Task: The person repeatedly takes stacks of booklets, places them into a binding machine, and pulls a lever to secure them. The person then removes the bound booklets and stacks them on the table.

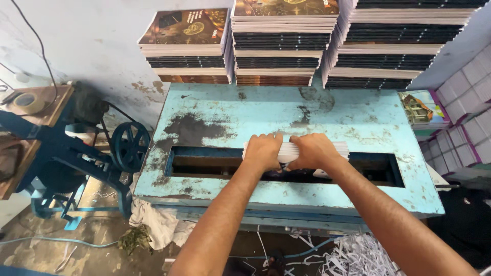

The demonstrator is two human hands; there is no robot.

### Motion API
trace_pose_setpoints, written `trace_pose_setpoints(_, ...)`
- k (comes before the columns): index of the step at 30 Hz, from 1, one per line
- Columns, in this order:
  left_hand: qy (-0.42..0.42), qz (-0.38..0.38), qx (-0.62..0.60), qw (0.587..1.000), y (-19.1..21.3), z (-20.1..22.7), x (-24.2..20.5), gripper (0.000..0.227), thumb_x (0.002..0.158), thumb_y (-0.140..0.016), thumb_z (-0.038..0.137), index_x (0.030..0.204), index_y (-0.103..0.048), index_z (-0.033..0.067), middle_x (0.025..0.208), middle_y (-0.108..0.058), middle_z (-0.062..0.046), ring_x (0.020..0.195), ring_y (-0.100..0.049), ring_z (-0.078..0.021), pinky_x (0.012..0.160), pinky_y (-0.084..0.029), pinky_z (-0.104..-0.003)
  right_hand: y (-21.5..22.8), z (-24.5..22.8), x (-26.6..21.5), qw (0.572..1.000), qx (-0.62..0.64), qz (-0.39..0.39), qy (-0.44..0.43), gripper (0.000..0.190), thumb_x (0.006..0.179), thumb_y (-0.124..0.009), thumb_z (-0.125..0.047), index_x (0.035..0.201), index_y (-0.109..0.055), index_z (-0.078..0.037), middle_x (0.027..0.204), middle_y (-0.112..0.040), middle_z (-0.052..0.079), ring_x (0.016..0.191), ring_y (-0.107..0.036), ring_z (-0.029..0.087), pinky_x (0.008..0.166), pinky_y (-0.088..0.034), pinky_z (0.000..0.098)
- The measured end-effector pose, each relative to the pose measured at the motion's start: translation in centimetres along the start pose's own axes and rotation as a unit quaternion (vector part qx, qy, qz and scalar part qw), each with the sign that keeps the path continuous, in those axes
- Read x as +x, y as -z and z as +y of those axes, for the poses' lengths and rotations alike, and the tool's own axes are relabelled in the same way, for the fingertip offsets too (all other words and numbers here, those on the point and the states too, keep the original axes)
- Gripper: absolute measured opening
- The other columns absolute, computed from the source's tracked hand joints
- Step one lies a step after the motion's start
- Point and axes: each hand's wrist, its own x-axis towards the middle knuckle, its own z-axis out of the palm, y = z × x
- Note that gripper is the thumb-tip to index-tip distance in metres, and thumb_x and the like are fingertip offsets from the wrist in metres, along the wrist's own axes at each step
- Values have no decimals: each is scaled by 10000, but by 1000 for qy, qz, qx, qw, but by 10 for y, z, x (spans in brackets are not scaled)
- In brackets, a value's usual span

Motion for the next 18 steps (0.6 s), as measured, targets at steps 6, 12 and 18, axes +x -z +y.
trace_pose_setpoints(6,-11,10,-39,999,-4,-7,1,721,490,-963,361,1058,-634,61,866,-749,-157,856,-730,-369,749,-562,-474,-2,3,-2,1000,-1,9,22,717,522,-894,-577,1017,-695,-98,830,-739,187,821,-703,413,735,-546,504)
trace_pose_setpoints(12,0,-5,-35,999,1,-3,-4,621,523,-934,368,1011,-672,87,853,-750,-155,846,-727,-370,750,-562,-474,-6,1,-5,999,1,30,23,710,521,-889,-545,1042,-700,-102,802,-737,192,793,-705,416,718,-549,515)
trace_pose_setpoints(18,-1,-14,-35,999,9,0,-8,618,512,-939,391,994,-686,99,857,-749,-150,845,-728,-361,750,-560,-470,-2,-2,-8,1000,-15,4,10,683,536,-893,-577,992,-706,-104,811,-735,185,811,-699,413,736,-546,511)
